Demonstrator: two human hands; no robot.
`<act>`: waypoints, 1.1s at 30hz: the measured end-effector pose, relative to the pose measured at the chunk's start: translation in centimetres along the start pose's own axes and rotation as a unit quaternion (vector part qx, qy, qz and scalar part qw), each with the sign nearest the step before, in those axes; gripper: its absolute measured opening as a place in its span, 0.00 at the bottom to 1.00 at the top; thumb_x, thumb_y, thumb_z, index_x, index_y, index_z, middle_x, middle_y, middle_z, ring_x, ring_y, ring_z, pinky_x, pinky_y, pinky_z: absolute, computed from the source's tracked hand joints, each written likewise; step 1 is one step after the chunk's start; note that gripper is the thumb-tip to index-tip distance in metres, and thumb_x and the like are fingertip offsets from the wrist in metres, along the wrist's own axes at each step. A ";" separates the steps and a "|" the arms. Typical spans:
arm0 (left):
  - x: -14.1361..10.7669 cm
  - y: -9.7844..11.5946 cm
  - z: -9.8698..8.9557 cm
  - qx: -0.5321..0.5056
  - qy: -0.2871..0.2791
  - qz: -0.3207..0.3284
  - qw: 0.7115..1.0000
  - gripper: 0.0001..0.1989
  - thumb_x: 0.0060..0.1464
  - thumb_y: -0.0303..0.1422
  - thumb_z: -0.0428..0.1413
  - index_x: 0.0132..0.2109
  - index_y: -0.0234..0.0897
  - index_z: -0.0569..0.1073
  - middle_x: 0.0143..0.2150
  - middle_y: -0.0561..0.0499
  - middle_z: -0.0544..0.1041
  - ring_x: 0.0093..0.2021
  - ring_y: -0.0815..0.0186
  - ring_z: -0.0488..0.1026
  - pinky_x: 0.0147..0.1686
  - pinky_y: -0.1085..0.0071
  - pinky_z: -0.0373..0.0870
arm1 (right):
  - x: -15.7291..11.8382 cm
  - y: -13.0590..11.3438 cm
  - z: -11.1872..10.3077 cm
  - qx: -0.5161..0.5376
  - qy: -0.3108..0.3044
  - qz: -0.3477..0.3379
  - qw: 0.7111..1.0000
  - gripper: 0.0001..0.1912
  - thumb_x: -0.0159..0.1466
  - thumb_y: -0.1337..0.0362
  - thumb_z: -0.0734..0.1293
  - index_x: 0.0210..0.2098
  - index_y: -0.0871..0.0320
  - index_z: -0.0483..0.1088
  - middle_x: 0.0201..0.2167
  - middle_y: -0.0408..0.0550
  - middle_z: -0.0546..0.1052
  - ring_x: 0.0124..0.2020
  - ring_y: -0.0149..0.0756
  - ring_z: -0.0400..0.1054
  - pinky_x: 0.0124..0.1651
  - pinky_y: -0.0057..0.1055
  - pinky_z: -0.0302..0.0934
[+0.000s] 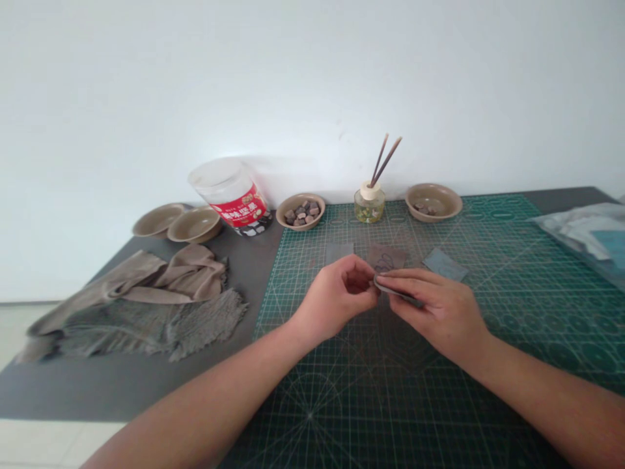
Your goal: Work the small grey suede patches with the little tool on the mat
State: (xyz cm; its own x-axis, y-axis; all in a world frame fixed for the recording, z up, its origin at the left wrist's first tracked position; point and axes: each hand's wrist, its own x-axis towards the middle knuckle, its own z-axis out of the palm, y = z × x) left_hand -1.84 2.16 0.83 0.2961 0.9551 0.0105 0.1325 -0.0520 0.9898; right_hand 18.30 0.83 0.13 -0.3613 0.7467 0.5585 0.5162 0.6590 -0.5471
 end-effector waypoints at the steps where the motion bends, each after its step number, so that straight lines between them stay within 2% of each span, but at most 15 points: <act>1: 0.0 0.0 0.0 0.001 -0.001 -0.001 1.000 0.08 0.50 0.24 0.62 0.39 0.34 0.75 0.33 0.52 0.80 0.33 0.70 0.76 0.33 0.75 0.71 | 0.0 0.0 0.0 -0.003 0.000 -0.001 1.000 0.12 0.66 0.69 0.68 0.48 0.56 0.79 0.47 0.46 0.83 0.45 0.33 0.78 0.52 0.26 0.72; 8: 0.1 -0.2 -0.1 -0.027 -0.016 -0.020 0.999 0.05 0.54 0.29 0.63 0.39 0.34 0.77 0.36 0.49 0.81 0.36 0.66 0.78 0.38 0.70 0.74 | 0.0 0.0 0.0 -0.002 0.001 -0.005 1.000 0.12 0.67 0.69 0.68 0.48 0.55 0.79 0.47 0.45 0.83 0.45 0.33 0.78 0.51 0.27 0.72; 12: 0.0 0.3 -0.2 0.000 -0.007 -0.006 1.000 0.05 0.54 0.30 0.63 0.38 0.34 0.78 0.33 0.51 0.79 0.30 0.70 0.75 0.31 0.74 0.70 | 0.1 -0.2 -0.3 -0.009 0.010 -0.018 1.000 0.13 0.67 0.69 0.68 0.50 0.55 0.79 0.48 0.46 0.82 0.46 0.34 0.78 0.50 0.29 0.73; 16: -0.1 0.4 -0.1 -0.021 -0.012 -0.015 1.000 0.06 0.51 0.27 0.64 0.36 0.33 0.75 0.30 0.53 0.78 0.30 0.69 0.74 0.30 0.74 0.69 | 0.2 -0.2 -0.4 -0.028 0.009 -0.045 0.999 0.13 0.67 0.68 0.67 0.49 0.56 0.79 0.49 0.49 0.82 0.46 0.36 0.78 0.51 0.32 0.74; 22: -0.5 0.2 0.1 0.024 0.041 -0.005 0.999 0.08 0.53 0.32 0.64 0.33 0.35 0.72 0.29 0.53 0.77 0.28 0.70 0.72 0.28 0.75 0.67 | 0.1 0.2 -0.7 -0.086 0.006 -0.077 0.993 0.14 0.68 0.67 0.66 0.52 0.57 0.78 0.51 0.52 0.81 0.49 0.41 0.77 0.52 0.38 0.74; 29: -0.9 0.5 0.4 0.020 0.058 0.015 0.998 0.10 0.51 0.33 0.66 0.32 0.35 0.72 0.28 0.54 0.77 0.28 0.70 0.71 0.28 0.75 0.66 | 0.0 -0.5 -0.9 -0.080 -0.006 -0.090 0.993 0.18 0.69 0.67 0.66 0.57 0.51 0.75 0.53 0.50 0.80 0.49 0.42 0.77 0.52 0.41 0.74; 33: -1.0 0.4 0.5 0.014 0.060 0.024 0.998 0.11 0.50 0.32 0.67 0.32 0.35 0.72 0.27 0.54 0.76 0.28 0.71 0.71 0.28 0.76 0.66 | -0.1 -0.4 -0.9 -0.082 -0.004 -0.115 0.990 0.18 0.69 0.66 0.66 0.58 0.54 0.74 0.53 0.52 0.80 0.50 0.42 0.77 0.53 0.40 0.73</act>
State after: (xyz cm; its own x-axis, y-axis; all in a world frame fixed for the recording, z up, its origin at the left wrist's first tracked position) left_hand -1.62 1.05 1.10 0.1873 0.9793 0.0769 0.1484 -0.1056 0.9833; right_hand 18.82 0.43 0.85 -0.4898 0.5802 0.6508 0.5393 0.7881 -0.2969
